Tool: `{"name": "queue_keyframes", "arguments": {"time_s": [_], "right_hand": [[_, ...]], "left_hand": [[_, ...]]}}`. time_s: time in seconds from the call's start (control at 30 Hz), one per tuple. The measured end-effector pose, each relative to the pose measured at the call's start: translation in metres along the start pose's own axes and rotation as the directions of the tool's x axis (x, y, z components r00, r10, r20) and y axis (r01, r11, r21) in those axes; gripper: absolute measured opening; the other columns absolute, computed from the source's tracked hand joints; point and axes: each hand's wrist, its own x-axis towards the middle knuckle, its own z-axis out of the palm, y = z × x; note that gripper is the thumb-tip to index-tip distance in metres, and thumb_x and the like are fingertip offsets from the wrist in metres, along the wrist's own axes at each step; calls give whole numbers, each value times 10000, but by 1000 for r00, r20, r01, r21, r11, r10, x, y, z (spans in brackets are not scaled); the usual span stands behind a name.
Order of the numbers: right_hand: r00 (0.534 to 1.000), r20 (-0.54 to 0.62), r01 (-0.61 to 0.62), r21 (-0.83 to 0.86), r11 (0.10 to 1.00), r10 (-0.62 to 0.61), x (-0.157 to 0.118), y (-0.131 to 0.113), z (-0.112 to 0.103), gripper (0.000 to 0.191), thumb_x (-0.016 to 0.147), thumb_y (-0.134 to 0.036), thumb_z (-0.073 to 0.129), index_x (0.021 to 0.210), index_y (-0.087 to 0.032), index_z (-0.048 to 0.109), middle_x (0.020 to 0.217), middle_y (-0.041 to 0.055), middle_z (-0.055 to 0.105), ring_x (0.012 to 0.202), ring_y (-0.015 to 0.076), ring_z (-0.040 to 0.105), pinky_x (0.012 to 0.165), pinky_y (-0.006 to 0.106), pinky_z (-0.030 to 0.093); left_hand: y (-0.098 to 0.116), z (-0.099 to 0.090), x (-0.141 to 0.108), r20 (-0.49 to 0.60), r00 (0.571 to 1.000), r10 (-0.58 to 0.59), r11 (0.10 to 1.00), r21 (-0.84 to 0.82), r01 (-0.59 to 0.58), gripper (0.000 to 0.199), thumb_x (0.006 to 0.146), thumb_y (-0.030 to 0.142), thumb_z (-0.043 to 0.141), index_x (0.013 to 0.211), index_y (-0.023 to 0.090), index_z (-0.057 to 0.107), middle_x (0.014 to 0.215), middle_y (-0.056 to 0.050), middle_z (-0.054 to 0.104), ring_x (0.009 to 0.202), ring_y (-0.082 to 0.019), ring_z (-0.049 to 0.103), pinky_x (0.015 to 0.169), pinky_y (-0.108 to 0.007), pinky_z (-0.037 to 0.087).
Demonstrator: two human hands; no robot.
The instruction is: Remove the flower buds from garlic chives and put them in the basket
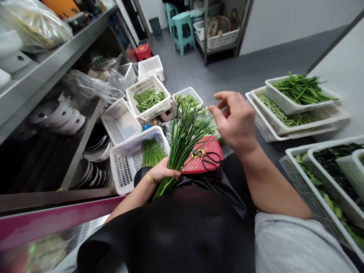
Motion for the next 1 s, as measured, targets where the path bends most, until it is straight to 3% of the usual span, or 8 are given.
{"name": "queue_keyframes", "arguments": {"time_s": [0.17, 0.27, 0.47, 0.6, 0.73, 0.8, 0.9, 1.0], "right_hand": [[914, 403, 51, -14, 999, -42, -28, -21, 23, 155, 788, -291, 653, 849, -155, 693, 762, 70, 689, 671, 180, 610, 661, 309, 467], [875, 484, -32, 9, 999, 23, -34, -15, 41, 110, 774, -241, 646, 738, -142, 679, 687, 53, 673, 627, 158, 593, 632, 285, 447], [953, 291, -150, 227, 962, 80, -6, 8, 31, 182, 777, -315, 623, 698, -163, 686, 663, 21, 671, 596, 127, 563, 591, 268, 435], [970, 232, -95, 83, 992, 74, 16, 16, 23, 168, 785, -311, 635, 757, -157, 696, 697, 38, 661, 624, 147, 567, 614, 300, 442], [987, 161, 57, -181, 982, -27, 6, 1, 15, 171, 847, -288, 599, 928, -162, 681, 919, 101, 655, 761, 190, 588, 676, 330, 440], [956, 264, 195, -240, 951, -130, -9, -12, 13, 194, 883, -309, 565, 987, -178, 665, 990, 106, 639, 802, 193, 586, 665, 314, 424], [823, 535, 374, -261, 890, -189, -30, -24, 19, 207, 889, -339, 568, 958, -171, 668, 927, 95, 640, 732, 173, 580, 578, 278, 363], [759, 626, 426, -267, 864, -180, -38, -21, 31, 220, 915, -305, 521, 898, -153, 679, 844, 95, 637, 695, 170, 581, 549, 273, 322]], "left_hand": [[-1, 2, 4, -30, 999, 20, 999, 26, -19, 362, 541, 294, 819, 728, 108, 571, 573, 12, 606, 484, -102, 549, 487, -212, 436], [-2, 2, 4, -24, 1000, 18, 1000, 25, -18, 343, 553, 296, 814, 706, 104, 574, 562, 1, 609, 481, -105, 549, 490, -216, 439], [-5, -1, -1, 5, 1000, 7, 999, -41, -7, 349, 528, 273, 827, 744, 92, 621, 593, -2, 611, 503, -117, 563, 502, -232, 456], [-5, -1, -2, 20, 1000, -3, 996, -84, 5, 356, 513, 261, 831, 750, 94, 626, 588, 5, 599, 488, -112, 554, 499, -239, 461], [-5, -1, 0, 23, 1000, -6, 999, -52, 7, 341, 518, 273, 829, 716, 98, 613, 570, 4, 599, 488, -108, 554, 502, -229, 461], [-4, 0, 0, 22, 1000, -3, 1000, -30, 3, 329, 528, 278, 824, 698, 100, 604, 562, -1, 606, 491, -106, 554, 504, -220, 459], [-3, 0, 0, 11, 1000, -3, 999, -36, 3, 336, 528, 283, 824, 702, 103, 600, 561, 2, 608, 483, -100, 547, 491, -211, 449], [-3, 1, 0, 13, 1000, -11, 998, -55, 12, 352, 521, 296, 828, 707, 103, 600, 556, 6, 600, 472, -100, 539, 482, -212, 442]]}}
